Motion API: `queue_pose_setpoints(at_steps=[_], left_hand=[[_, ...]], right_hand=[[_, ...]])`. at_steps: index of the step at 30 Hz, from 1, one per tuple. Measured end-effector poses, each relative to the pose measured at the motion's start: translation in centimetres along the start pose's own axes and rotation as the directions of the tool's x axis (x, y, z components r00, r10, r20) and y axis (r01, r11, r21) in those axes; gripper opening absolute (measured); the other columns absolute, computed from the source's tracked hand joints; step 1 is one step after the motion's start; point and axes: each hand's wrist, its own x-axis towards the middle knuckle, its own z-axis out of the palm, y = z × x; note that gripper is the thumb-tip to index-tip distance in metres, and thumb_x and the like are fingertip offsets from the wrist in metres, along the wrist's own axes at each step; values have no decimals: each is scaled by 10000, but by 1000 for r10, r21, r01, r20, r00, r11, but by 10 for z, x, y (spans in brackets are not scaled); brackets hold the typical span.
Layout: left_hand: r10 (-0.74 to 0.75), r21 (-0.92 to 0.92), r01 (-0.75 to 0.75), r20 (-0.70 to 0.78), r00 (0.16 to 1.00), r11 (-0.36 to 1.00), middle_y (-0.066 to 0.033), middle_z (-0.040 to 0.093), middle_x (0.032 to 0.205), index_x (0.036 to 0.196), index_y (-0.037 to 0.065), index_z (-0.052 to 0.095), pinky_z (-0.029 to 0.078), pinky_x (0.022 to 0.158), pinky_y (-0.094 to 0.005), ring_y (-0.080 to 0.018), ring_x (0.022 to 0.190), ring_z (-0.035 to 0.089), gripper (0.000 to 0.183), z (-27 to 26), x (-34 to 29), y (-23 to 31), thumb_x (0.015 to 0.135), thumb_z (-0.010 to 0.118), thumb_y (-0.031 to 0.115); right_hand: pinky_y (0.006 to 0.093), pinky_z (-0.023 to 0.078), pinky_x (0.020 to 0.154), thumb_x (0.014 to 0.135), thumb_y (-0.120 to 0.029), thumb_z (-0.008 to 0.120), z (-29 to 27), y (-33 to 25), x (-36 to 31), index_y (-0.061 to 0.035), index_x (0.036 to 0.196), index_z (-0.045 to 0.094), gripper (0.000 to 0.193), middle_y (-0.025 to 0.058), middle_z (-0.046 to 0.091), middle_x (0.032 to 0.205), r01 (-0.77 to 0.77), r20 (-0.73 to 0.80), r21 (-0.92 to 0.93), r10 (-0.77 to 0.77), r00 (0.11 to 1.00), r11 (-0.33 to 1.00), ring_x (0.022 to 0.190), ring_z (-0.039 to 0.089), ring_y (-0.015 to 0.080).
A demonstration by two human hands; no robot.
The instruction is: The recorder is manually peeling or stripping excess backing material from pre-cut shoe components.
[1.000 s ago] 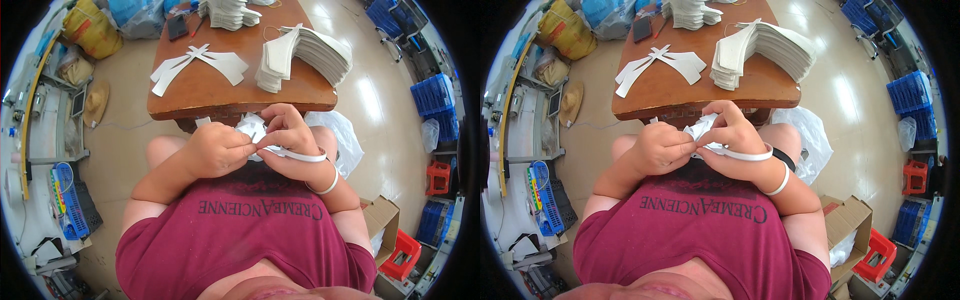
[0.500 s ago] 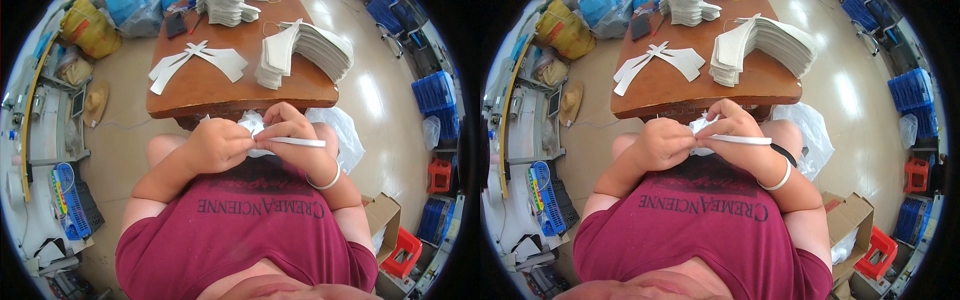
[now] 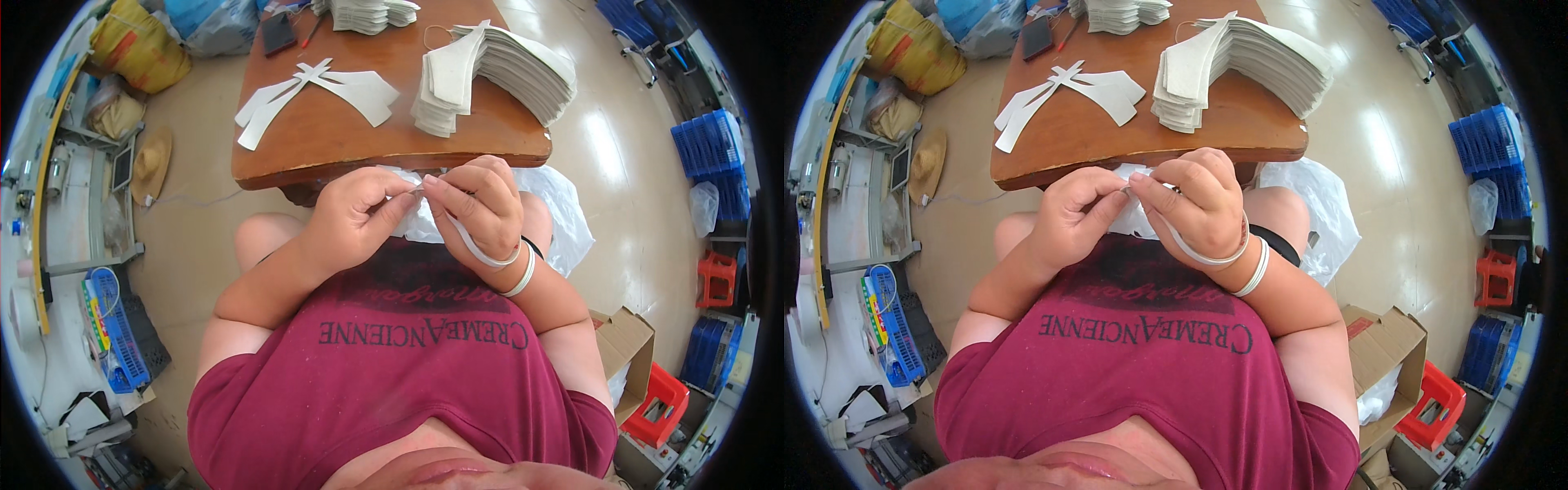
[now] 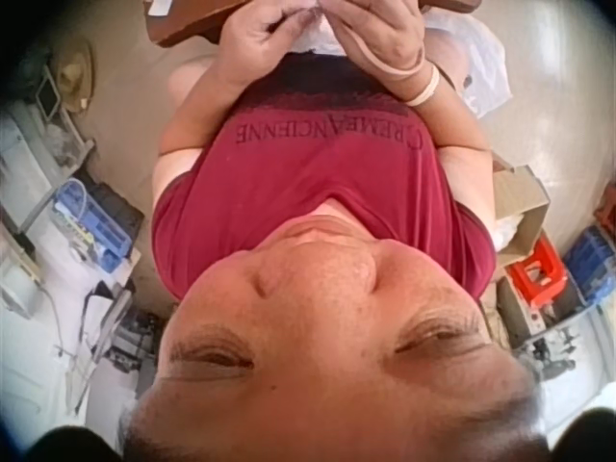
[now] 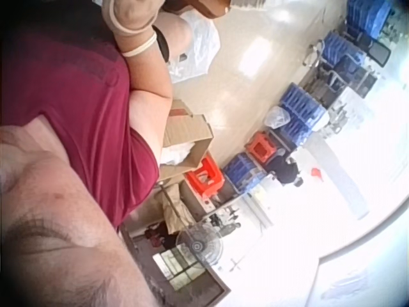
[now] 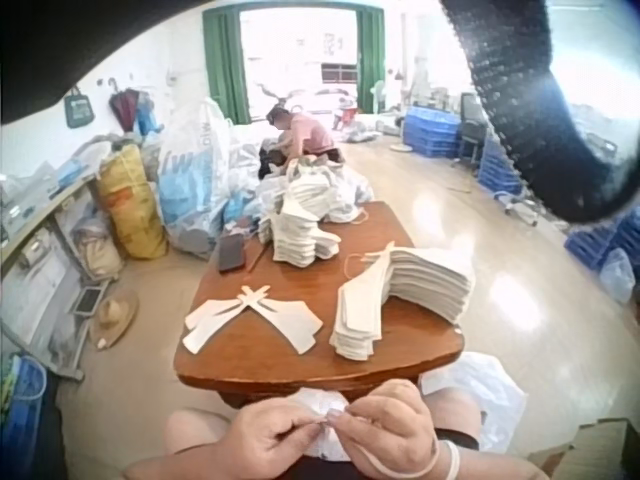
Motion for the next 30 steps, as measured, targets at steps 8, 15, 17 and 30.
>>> queue_pose_setpoints(at_steps=[8, 15, 17, 30], left_hand=[[-332, -411, 328, 63, 941, 851, -37, 642, 842, 969, -24, 674, 436, 544, -210, -59, 637, 558, 148, -4, -3, 19, 971, 592, 100], [-536, -632, 488, 133, 834, 602, -26, 635, 841, 961, -11, 671, 427, 518, -204, -55, 588, 539, 144, -2, -6, 11, 976, 581, 100], [-541, -658, 478, 126, 832, 582, -23, 635, 841, 943, -9, 672, 429, 526, -208, -58, 599, 545, 137, -1, -6, 11, 972, 587, 94], [-420, -557, 400, 99, 902, 727, 9, 586, 748, 933, 12, 647, 383, 521, -205, -40, 616, 502, 134, 0, -13, 5, 987, 564, 103]], right_hand=[[370, 478, 707, 628, -45, 738, 4, -7, -1, -10, 992, 707, 367, 63, 589, 896, 148, 71, -88, -142, 987, 985, 764, 560, 218], [368, 481, 731, 629, -50, 733, 4, -9, 0, -10, 1022, 708, 396, 64, 590, 925, 111, 107, -91, -101, 989, 990, 808, 568, 222], [364, 480, 734, 638, -46, 734, 2, -10, 0, -11, 1019, 709, 384, 63, 593, 930, 109, 117, -95, -97, 988, 990, 814, 572, 225], [367, 468, 775, 672, -61, 727, -2, -18, 0, 21, 1011, 703, 350, 94, 607, 1050, 59, 225, -76, -40, 974, 995, 890, 578, 246]])
